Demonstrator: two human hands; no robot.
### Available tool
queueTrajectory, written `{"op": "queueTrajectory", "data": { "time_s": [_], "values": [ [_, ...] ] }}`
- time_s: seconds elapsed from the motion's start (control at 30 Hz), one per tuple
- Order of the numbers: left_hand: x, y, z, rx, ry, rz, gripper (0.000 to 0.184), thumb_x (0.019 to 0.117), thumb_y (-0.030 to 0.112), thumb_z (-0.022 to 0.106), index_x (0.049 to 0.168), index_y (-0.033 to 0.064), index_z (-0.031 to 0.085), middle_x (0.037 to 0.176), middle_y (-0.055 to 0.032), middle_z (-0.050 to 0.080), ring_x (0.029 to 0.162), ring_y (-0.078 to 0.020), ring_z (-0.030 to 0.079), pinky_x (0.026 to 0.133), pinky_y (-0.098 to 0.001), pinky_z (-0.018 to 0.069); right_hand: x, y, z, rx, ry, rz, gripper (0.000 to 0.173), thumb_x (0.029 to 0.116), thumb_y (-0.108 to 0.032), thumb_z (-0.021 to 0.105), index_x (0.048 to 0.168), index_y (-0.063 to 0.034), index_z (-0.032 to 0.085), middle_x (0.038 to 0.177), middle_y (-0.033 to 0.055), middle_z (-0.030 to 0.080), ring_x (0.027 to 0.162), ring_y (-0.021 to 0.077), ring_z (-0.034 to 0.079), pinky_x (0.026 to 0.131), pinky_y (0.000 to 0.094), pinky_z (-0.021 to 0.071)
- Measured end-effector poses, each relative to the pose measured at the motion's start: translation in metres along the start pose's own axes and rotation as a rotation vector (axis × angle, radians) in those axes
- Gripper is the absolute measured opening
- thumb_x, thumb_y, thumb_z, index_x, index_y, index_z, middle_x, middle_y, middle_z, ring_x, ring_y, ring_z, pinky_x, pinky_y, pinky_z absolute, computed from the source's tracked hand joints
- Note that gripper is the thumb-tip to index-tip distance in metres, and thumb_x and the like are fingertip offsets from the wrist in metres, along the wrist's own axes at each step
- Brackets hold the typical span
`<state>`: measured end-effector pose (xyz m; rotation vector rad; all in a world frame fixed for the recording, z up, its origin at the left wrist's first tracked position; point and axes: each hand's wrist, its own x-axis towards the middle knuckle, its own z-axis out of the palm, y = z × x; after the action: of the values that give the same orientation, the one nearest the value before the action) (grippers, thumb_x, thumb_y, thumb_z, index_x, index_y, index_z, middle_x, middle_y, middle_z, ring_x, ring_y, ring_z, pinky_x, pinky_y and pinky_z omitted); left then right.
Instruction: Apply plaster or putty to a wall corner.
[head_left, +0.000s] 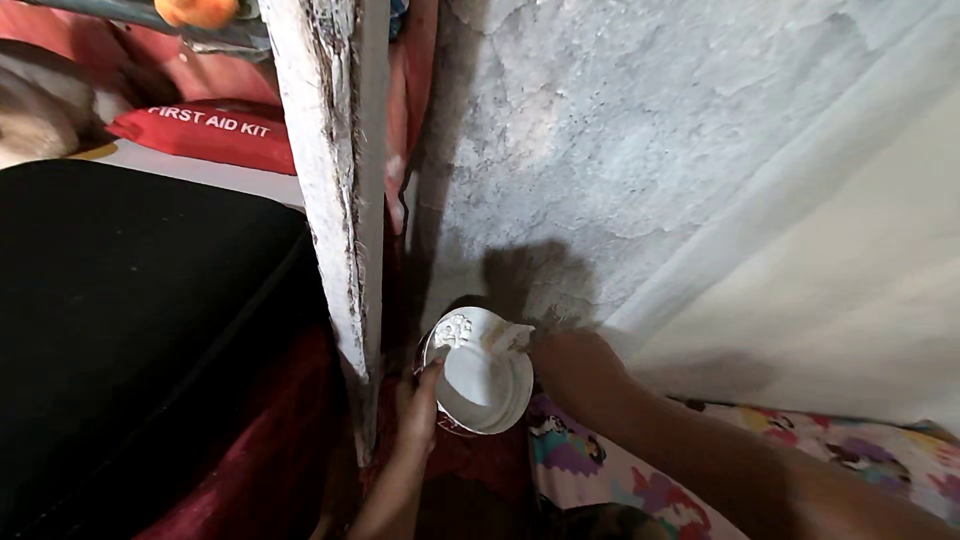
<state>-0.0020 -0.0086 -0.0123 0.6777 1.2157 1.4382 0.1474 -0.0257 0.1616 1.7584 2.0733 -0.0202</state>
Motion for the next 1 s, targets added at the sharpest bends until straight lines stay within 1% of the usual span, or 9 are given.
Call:
{"op": "queueTrajectory", "data": {
  "time_s": [0.17,0.37,0.47,0.6,0.67,0.77,0.87,0.93,1.0],
  "values": [
    [0.0,-0.008,0.001,0.041,0.028,0.082,0.046,0.0968,0.024,0.065,0.134,-0.0009,0.055,0.113,-0.0145,0.068,0.1,-0.0174,0.069,0.087,-0.0368,0.0589,0.027,-0.01,0.027,0.114,-0.045,-0.004,0.028,0.1026,0.0,0.047,0.124,0.0114,0.059,0.125,0.0307,0.06,0.115,0.0474,0.062,0.089,0.0603,0.0532],
    [0.001,-0.007,-0.003,0.037,0.091,0.125,0.042,0.0948,0.021,0.064,0.129,-0.0019,0.057,0.107,-0.0129,0.068,0.095,-0.0152,0.069,0.084,-0.0346,0.0591,0.008,-0.022,0.031,0.093,-0.203,-0.034,0.026,0.1004,0.001,0.052,0.122,0.0124,0.059,0.124,0.03,0.061,0.115,0.0465,0.062,0.09,0.0586,0.0535],
    [0.0,-0.005,-0.004,0.046,0.073,0.079,0.039,0.0976,0.022,0.065,0.128,-0.0018,0.058,0.108,-0.0137,0.068,0.096,-0.0162,0.069,0.085,-0.0352,0.0587,-0.003,-0.016,0.024,0.066,-0.227,-0.074,0.022,0.1006,-0.009,0.058,0.111,0.0085,0.066,0.114,0.0279,0.066,0.109,0.0462,0.065,0.086,0.0613,0.053],
    [0.004,-0.004,-0.004,0.01,0.059,0.039,0.039,0.1001,0.023,0.062,0.13,-0.0012,0.058,0.11,-0.0155,0.069,0.097,-0.0195,0.07,0.085,-0.0384,0.06,-0.006,0.017,0.002,0.126,-0.134,-0.068,0.029,0.1047,-0.024,0.054,0.112,0.0006,0.068,0.114,0.0254,0.067,0.11,0.0458,0.064,0.089,0.0653,0.0496],
    [0.004,-0.002,-0.004,0.006,0.051,0.044,0.038,0.1003,0.023,0.062,0.13,-0.0015,0.058,0.111,-0.0158,0.069,0.098,-0.0196,0.07,0.085,-0.0387,0.0602,0.004,0.044,-0.005,0.287,-0.105,-0.063,0.03,0.1064,-0.023,0.051,0.115,-0.0011,0.069,0.108,0.0221,0.069,0.101,0.0389,0.067,0.088,0.0596,0.0514],
    [0.003,0.001,-0.005,0.01,0.037,0.044,0.037,0.101,0.022,0.061,0.13,-0.0016,0.058,0.112,-0.0155,0.069,0.099,-0.019,0.069,0.086,-0.0383,0.059,0.025,0.086,0.005,0.609,-0.179,-0.101,0.031,0.1106,-0.023,0.046,0.116,-0.0014,0.068,0.083,0.0104,0.067,0.062,0.0156,0.062,0.062,0.0337,0.0546],
    [0.003,0.001,-0.006,0.027,0.02,0.061,0.038,0.0999,0.022,0.062,0.129,-0.0013,0.059,0.109,-0.0147,0.069,0.097,-0.0184,0.07,0.085,-0.0375,0.0592,0.031,0.103,0.019,0.801,-0.214,-0.086,0.029,0.1105,-0.022,0.047,0.112,-0.0013,0.067,0.075,0.0048,0.065,0.053,0.0085,0.057,0.052,0.0241,0.05],
    [0.003,0.0,-0.006,0.036,0.011,0.072,0.04,0.0999,0.023,0.062,0.131,-0.0013,0.058,0.111,-0.0144,0.069,0.098,-0.0177,0.07,0.086,-0.0368,0.0593,0.028,0.101,0.024,0.74,-0.133,-0.108,0.028,0.1093,-0.023,0.05,0.115,-0.0031,0.07,0.081,0.0063,0.068,0.06,0.0108,0.06,0.058,0.028,0.0514],
    [0.004,0.0,-0.007,0.037,0.009,0.078,0.04,0.1001,0.024,0.061,0.131,-0.001,0.058,0.112,-0.014,0.069,0.099,-0.0171,0.07,0.087,-0.0366,0.0591,0.019,0.086,0.023,0.583,-0.015,-0.122,0.03,0.1082,-0.025,0.052,0.125,-0.008,0.071,0.098,0.0119,0.071,0.08,0.0212,0.067,0.077,0.0418,0.0561]
  ]
}}
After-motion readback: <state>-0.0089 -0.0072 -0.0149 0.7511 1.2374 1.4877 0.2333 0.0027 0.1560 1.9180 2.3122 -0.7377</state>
